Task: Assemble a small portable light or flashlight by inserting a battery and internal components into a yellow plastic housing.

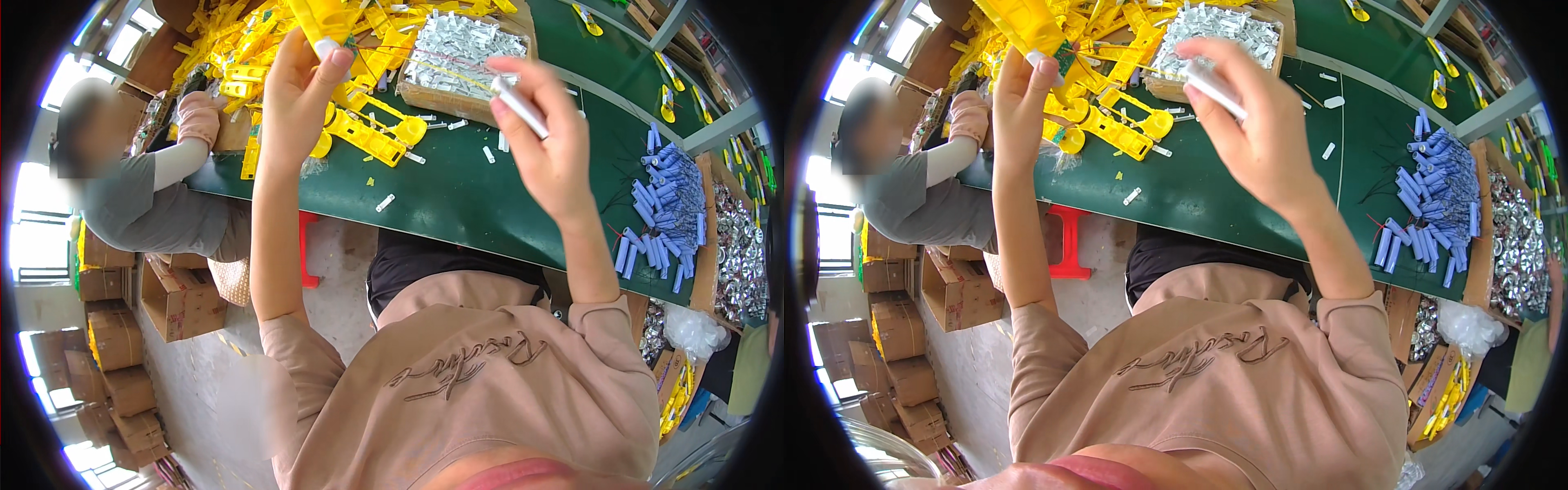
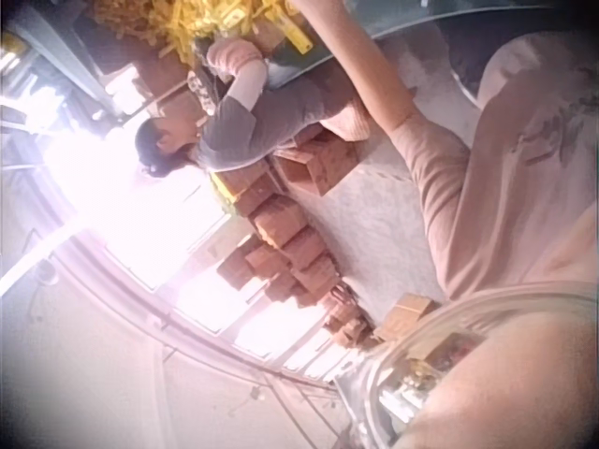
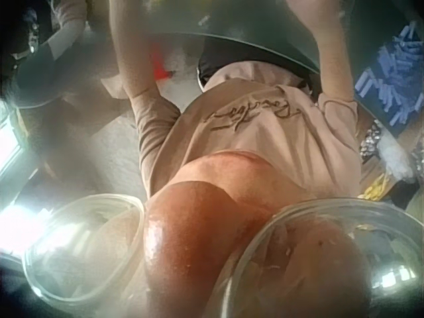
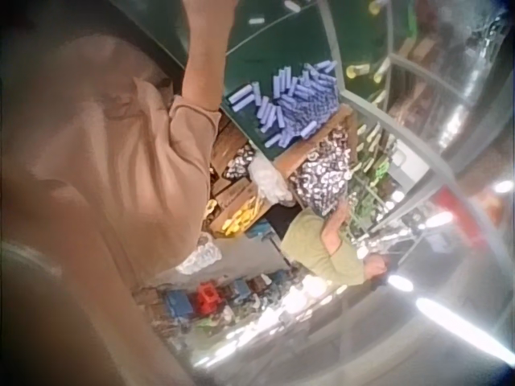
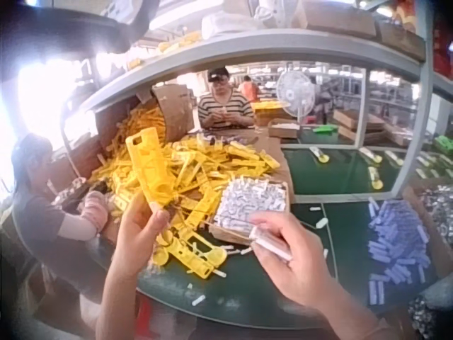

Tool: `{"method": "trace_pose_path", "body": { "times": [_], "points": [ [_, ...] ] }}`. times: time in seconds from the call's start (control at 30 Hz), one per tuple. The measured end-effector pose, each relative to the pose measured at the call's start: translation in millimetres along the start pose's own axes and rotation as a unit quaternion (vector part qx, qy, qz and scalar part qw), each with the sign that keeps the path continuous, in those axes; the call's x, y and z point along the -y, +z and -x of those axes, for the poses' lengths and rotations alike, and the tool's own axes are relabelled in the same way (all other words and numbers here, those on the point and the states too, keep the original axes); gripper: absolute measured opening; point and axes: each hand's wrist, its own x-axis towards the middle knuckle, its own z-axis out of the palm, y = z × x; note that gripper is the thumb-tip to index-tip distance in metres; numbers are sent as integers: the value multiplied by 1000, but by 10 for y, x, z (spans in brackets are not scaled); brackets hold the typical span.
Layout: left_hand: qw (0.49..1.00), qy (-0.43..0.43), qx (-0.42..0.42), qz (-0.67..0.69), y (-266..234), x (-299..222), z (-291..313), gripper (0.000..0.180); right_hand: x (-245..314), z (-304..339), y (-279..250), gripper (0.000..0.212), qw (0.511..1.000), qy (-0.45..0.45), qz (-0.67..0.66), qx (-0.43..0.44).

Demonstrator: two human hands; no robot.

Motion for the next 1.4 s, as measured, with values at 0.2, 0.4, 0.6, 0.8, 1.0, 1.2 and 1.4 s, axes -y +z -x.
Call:
{"method": "trace_pose_path", "body": {
  "times": [0.2, 0.4, 0.6, 0.8, 1.0, 1.2, 1.4],
  "points": [
    [999, -30, 11, 21, 32, -3, 109, 35, 51, -284, -342, 25, 985, -27, -110, 132],
    [999, -10, 2, 33, 108, -19, 174, 37, 23, -436, -419, 27, 936, -82, -260, 221],
    [990, -60, 35, 123, 166, 80, 257, 32, 100, -541, -253, 28, 974, -56, -220, 1],
    [979, -114, 51, 163, 328, 103, 461, 39, -53, -573, -82, 57, 897, 73, -396, 184],
    [997, -56, 31, 38, 370, 130, 594, 40, -211, -470, 61, 62, 870, 134, -407, 246],
    [992, -96, 58, -49, 334, 255, 646, 41, -357, -458, 83, 58, 872, 149, -384, 264],
    [969, 49, 76, -229, 539, 108, 651, 52, -427, -292, 401, 21, 934, 155, -315, -71]
  ]
}}
